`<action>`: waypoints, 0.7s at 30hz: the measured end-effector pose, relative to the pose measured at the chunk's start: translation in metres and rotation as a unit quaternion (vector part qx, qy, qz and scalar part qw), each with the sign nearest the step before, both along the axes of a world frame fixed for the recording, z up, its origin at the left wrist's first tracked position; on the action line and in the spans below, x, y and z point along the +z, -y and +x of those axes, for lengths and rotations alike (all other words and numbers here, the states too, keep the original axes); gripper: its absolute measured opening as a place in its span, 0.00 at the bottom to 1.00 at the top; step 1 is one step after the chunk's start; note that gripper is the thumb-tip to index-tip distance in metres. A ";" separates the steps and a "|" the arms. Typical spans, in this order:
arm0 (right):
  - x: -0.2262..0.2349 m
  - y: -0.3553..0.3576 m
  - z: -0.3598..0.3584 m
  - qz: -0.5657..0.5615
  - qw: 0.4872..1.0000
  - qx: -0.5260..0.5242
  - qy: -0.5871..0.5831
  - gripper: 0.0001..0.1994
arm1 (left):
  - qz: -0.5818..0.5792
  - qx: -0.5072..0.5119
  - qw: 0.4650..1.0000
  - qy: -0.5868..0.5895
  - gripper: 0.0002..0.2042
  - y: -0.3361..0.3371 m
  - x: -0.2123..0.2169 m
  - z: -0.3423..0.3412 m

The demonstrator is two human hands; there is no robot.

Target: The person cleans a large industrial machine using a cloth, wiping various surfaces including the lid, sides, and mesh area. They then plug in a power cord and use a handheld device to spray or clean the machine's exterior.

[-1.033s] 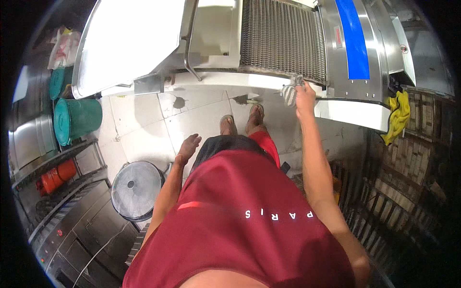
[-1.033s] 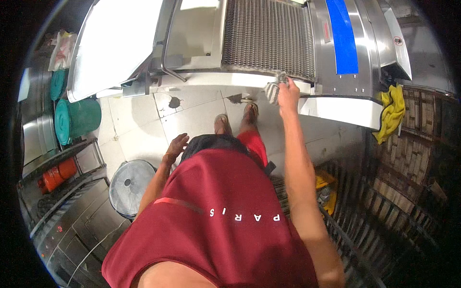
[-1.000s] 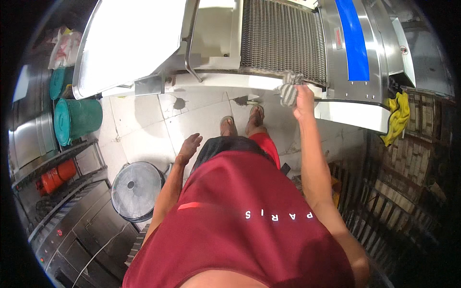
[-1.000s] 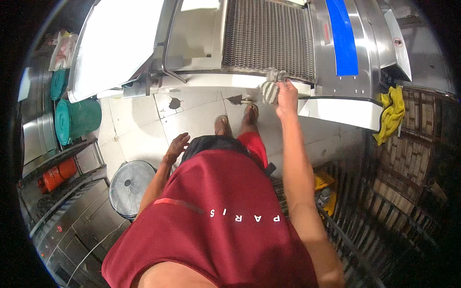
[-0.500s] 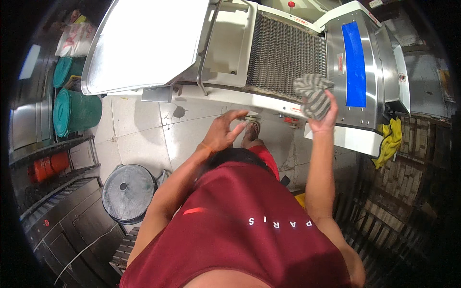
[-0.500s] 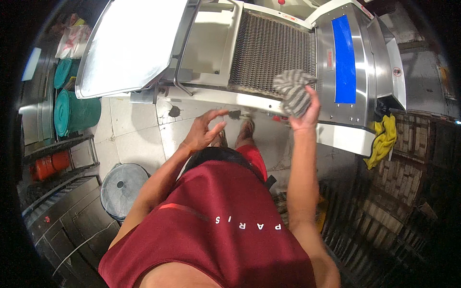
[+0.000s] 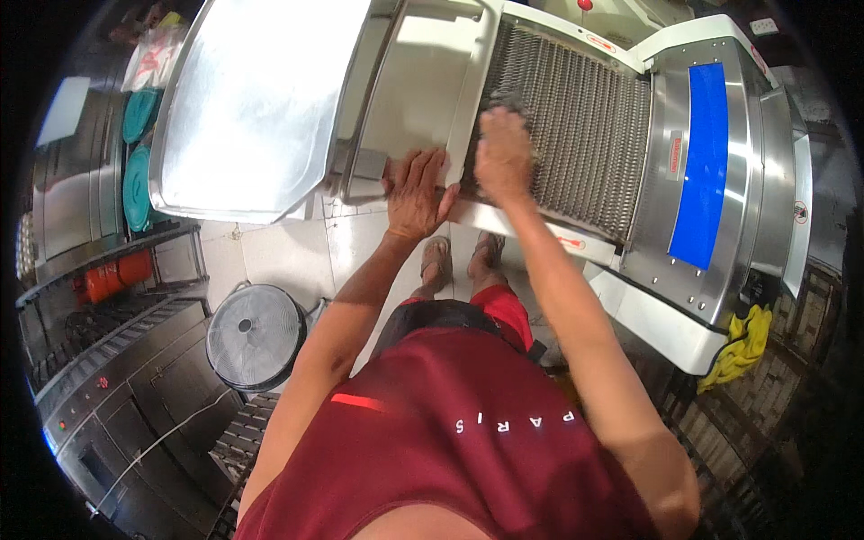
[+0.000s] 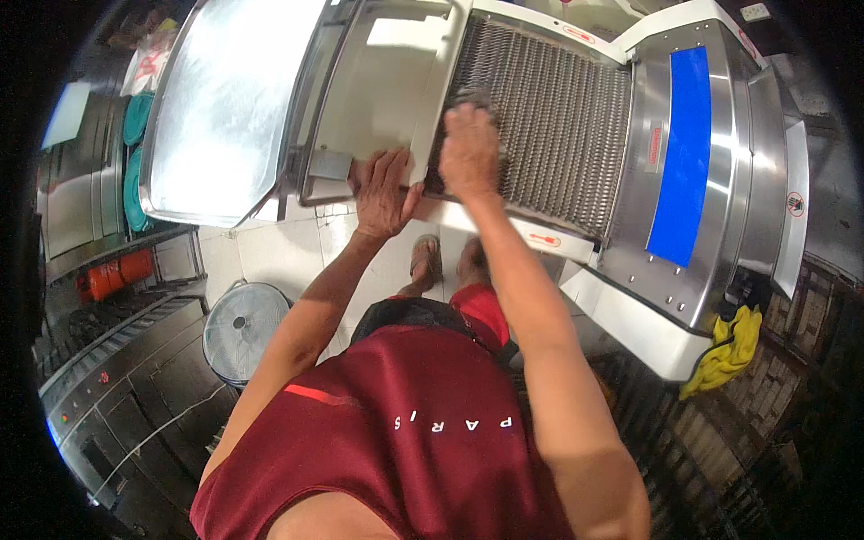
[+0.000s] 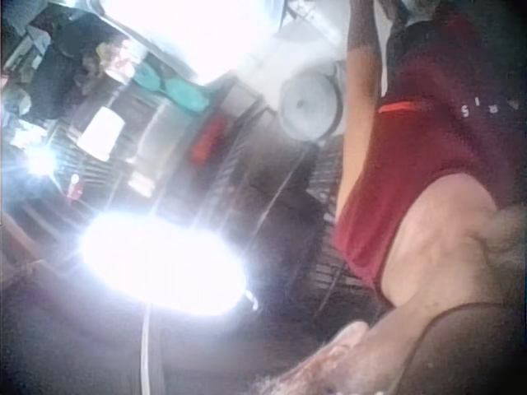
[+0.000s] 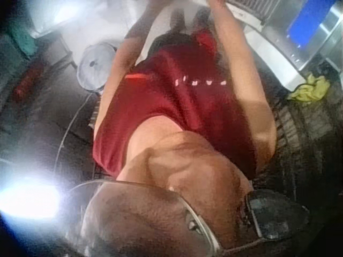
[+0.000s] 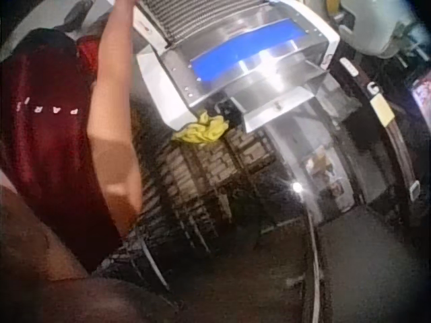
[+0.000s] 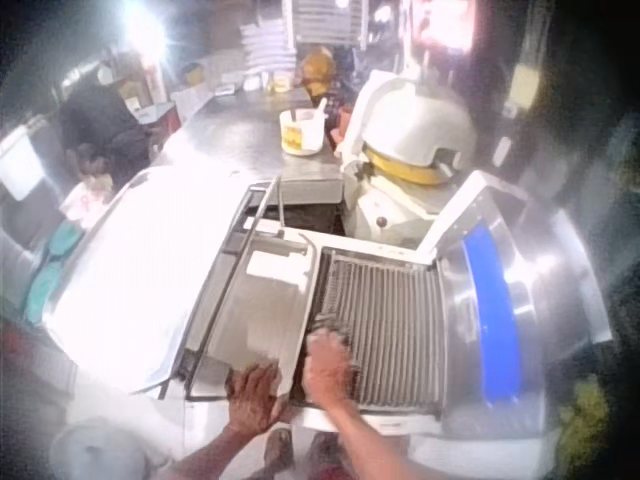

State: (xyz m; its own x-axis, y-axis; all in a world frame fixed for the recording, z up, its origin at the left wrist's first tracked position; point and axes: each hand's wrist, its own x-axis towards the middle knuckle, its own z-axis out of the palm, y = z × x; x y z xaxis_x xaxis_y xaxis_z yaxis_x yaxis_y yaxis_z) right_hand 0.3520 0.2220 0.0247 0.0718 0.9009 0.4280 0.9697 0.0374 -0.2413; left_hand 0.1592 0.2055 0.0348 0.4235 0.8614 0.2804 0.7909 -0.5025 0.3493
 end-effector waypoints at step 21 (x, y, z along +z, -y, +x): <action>0.010 0.019 0.145 -0.057 0.998 0.039 -0.013 0.20 | 0.017 0.019 1.000 -0.009 0.30 0.004 -0.016 -0.005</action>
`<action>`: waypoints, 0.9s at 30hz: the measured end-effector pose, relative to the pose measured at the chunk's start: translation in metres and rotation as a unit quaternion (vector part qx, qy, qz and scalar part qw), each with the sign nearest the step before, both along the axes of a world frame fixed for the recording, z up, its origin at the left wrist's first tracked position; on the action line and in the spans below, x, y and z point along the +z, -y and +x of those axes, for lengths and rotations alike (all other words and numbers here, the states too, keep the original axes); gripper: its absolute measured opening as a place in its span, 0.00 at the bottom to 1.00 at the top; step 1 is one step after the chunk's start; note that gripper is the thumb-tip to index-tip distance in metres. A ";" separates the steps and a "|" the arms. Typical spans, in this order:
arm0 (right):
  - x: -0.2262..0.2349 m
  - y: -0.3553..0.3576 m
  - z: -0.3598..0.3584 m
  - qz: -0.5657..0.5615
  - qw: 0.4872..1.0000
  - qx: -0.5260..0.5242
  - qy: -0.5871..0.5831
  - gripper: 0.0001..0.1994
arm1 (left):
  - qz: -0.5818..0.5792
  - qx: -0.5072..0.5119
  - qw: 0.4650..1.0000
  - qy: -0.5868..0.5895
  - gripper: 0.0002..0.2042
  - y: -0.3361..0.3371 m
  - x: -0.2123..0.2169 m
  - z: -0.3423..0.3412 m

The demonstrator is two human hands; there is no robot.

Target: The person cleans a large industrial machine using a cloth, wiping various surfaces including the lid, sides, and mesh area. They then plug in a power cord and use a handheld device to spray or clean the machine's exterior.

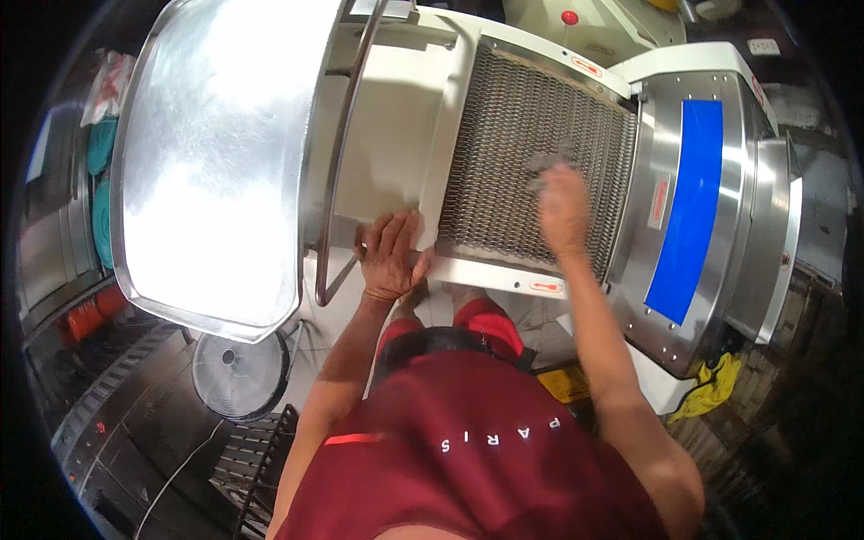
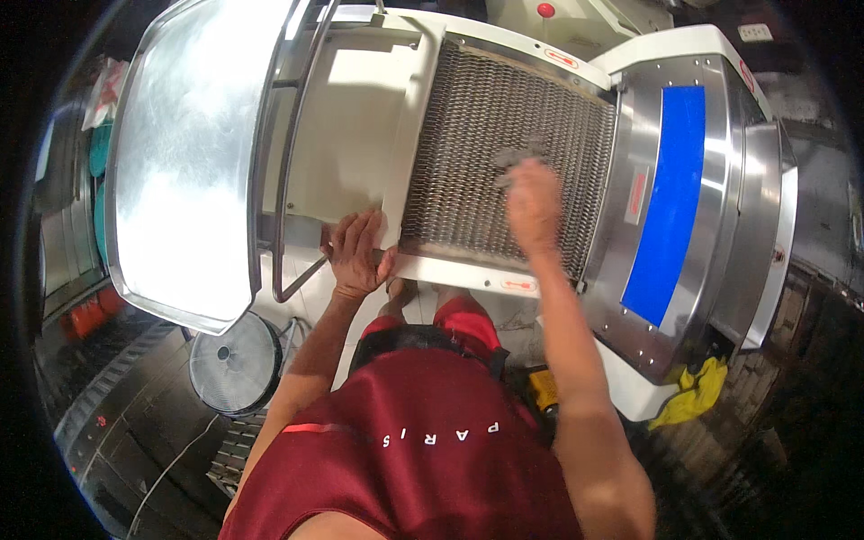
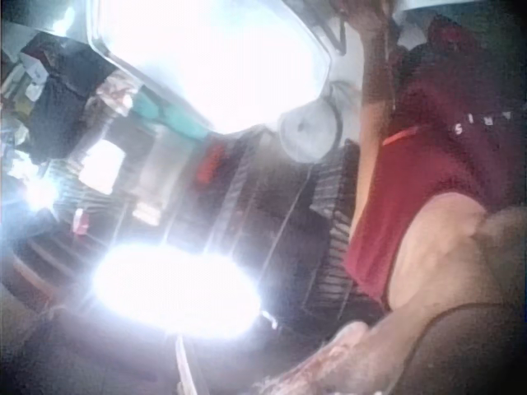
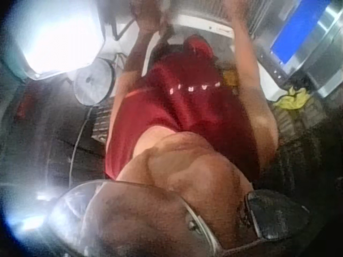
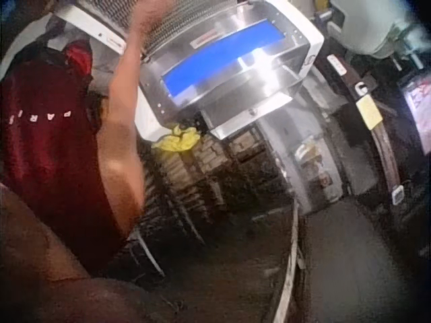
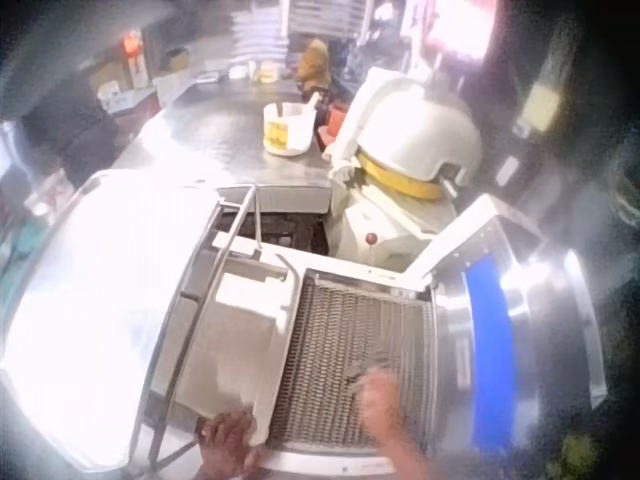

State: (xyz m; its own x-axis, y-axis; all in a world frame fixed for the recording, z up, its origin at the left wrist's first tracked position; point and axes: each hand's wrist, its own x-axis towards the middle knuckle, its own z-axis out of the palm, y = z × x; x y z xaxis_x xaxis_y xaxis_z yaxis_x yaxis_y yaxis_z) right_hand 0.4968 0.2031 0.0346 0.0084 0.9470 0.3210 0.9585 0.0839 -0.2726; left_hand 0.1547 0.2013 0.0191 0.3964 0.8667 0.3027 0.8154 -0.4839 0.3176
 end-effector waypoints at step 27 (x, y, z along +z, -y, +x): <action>0.023 -0.032 0.084 0.016 0.893 -0.279 -0.352 0.24 | 0.007 -0.001 0.999 0.048 0.28 -0.006 0.009 0.007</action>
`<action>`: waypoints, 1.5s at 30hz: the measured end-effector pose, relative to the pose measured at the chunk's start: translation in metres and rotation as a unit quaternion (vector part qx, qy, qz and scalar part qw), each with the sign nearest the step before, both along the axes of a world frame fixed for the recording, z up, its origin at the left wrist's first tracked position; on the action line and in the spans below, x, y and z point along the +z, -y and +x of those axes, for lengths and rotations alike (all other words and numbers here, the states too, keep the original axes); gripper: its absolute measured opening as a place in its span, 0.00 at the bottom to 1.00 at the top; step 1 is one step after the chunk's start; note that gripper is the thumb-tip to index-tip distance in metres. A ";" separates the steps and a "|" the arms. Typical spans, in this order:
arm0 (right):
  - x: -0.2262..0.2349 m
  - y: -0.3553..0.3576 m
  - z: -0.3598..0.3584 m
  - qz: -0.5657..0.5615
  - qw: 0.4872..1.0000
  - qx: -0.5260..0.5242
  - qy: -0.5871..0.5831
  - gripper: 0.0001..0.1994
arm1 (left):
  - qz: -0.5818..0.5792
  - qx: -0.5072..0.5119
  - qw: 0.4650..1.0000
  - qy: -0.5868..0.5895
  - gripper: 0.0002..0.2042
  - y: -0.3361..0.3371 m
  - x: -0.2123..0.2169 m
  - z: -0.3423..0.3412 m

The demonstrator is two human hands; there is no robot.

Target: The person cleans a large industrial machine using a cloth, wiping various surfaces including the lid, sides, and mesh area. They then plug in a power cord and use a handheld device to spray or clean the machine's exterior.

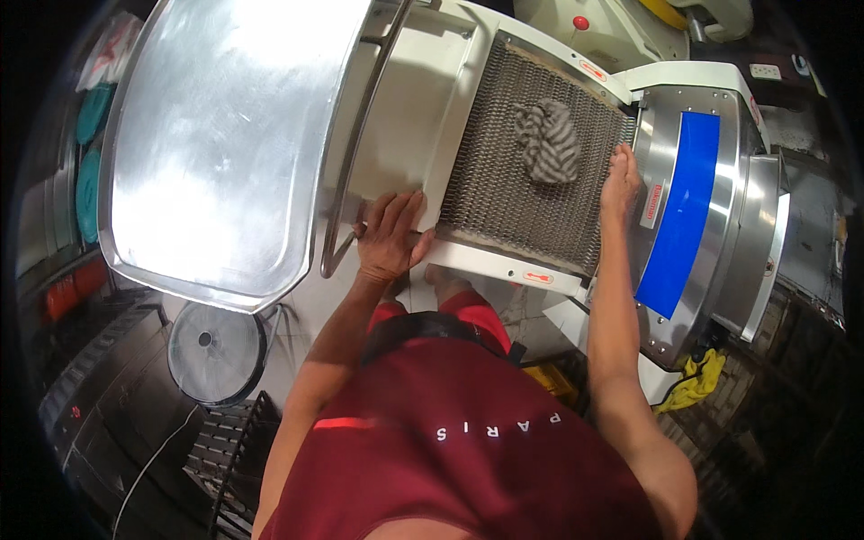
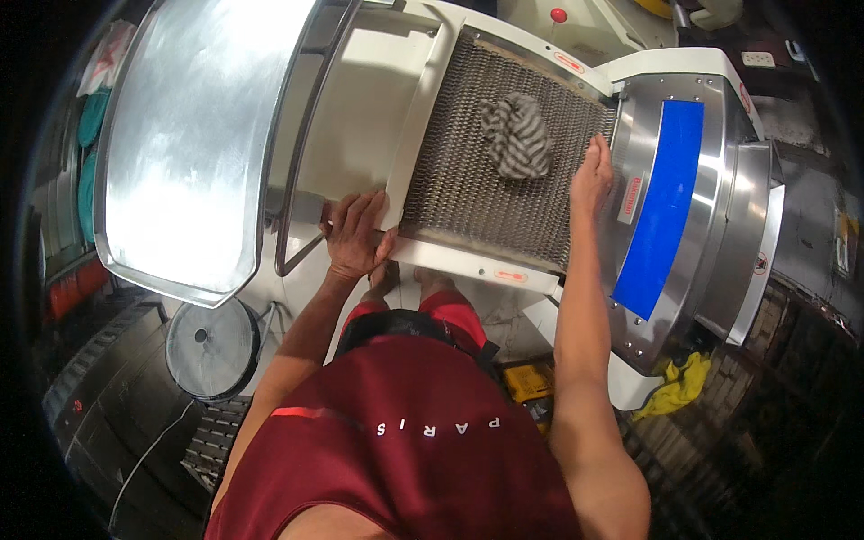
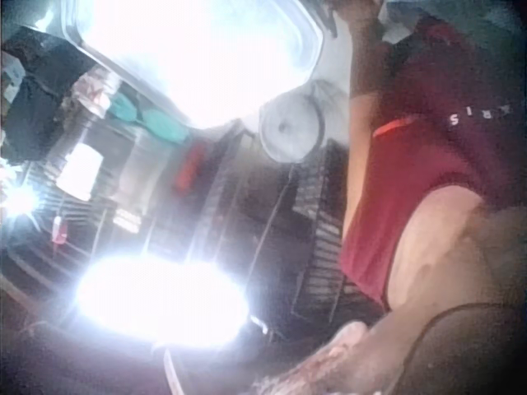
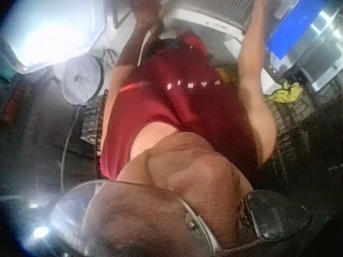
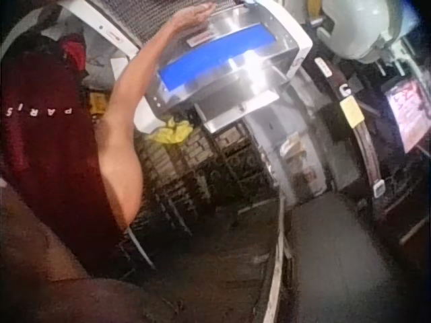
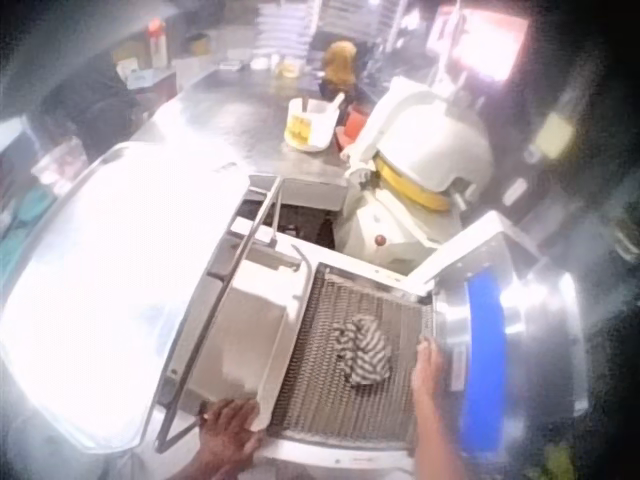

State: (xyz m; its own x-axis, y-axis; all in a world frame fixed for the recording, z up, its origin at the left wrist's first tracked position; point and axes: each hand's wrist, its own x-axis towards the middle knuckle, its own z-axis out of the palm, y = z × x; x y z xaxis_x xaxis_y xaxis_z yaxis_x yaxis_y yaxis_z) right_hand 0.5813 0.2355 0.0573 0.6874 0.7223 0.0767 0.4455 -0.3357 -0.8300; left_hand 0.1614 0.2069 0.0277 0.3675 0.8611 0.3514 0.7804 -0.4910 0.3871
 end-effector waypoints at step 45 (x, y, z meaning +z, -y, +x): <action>-0.026 0.086 -0.097 -0.124 0.927 0.194 0.297 0.24 | 0.003 0.004 0.999 -0.034 0.31 0.006 -0.020 -0.005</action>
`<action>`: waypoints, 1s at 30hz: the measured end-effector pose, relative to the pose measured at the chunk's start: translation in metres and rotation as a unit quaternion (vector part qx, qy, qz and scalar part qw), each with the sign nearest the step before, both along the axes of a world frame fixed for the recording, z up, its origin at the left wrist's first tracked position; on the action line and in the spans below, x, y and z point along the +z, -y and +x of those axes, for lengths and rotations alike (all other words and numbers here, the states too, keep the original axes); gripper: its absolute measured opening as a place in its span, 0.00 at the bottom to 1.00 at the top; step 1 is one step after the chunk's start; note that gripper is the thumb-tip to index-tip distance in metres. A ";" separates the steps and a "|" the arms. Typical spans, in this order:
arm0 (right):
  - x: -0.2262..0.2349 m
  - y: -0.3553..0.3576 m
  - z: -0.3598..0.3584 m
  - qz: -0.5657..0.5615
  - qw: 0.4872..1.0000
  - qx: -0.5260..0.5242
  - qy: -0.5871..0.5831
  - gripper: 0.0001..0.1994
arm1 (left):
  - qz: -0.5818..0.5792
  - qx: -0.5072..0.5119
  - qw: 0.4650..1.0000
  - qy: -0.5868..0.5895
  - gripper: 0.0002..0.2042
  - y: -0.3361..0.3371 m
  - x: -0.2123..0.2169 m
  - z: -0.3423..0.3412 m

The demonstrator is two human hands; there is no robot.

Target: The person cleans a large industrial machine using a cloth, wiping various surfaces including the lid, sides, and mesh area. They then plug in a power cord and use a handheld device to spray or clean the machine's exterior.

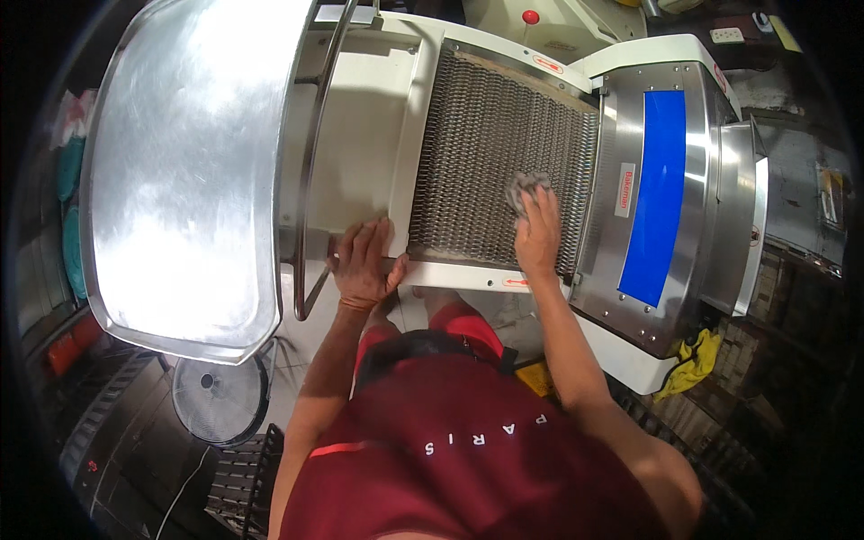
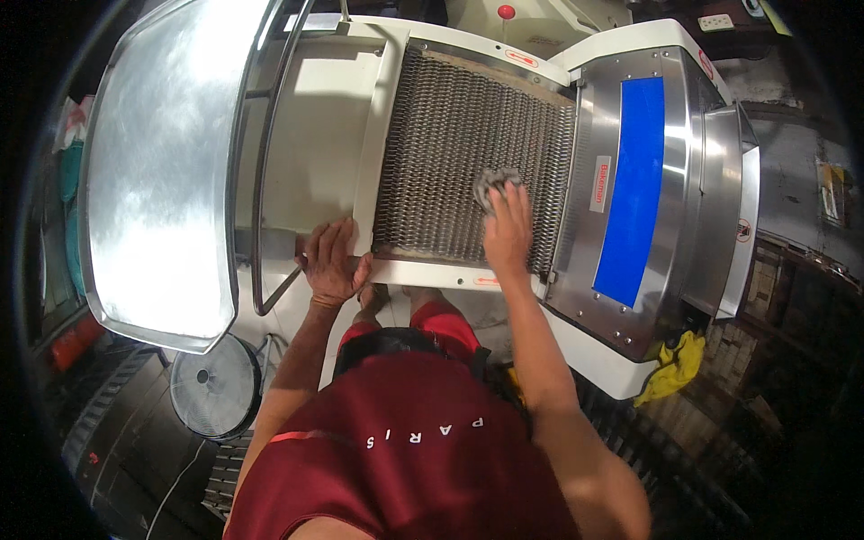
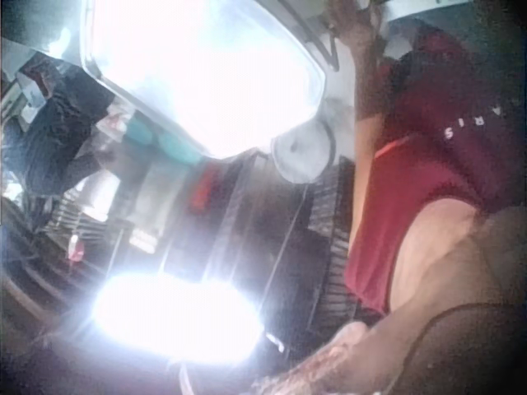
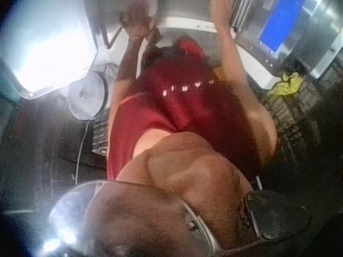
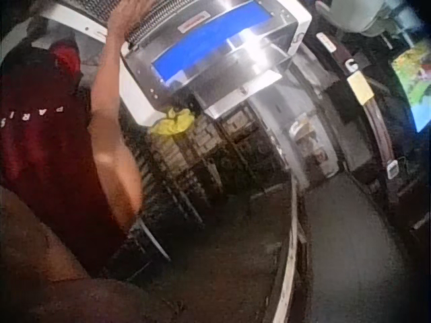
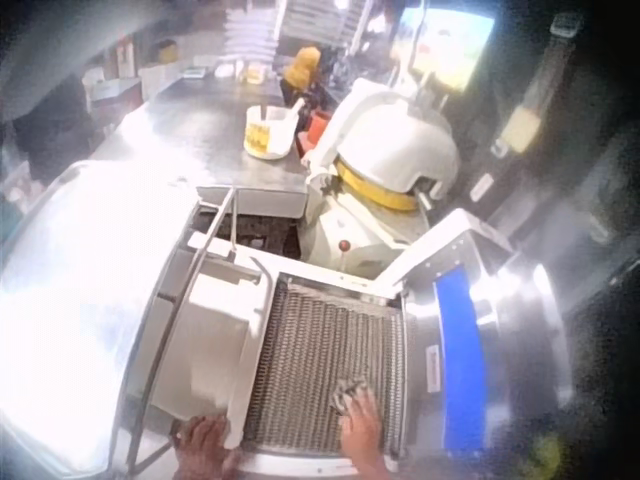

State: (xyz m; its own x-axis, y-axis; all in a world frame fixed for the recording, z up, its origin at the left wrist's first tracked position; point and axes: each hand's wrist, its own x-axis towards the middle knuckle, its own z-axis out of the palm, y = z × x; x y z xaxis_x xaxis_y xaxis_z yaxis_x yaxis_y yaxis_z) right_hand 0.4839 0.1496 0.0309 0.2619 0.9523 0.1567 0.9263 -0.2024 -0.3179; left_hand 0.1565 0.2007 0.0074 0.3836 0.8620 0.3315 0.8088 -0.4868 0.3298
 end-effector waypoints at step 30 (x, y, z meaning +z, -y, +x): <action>-0.018 -0.210 0.003 0.237 0.970 -0.048 -0.021 0.12 | 0.000 -0.011 1.000 -0.012 0.31 -0.003 0.012 0.000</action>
State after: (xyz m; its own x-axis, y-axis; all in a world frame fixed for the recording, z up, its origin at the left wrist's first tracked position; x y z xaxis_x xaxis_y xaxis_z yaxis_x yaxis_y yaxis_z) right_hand 0.4865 0.3594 0.0125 0.3611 0.7474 0.5577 0.8947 -0.1090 -0.4332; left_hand 0.1562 0.2039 0.0191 0.4103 0.8533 0.3217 0.8055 -0.5045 0.3109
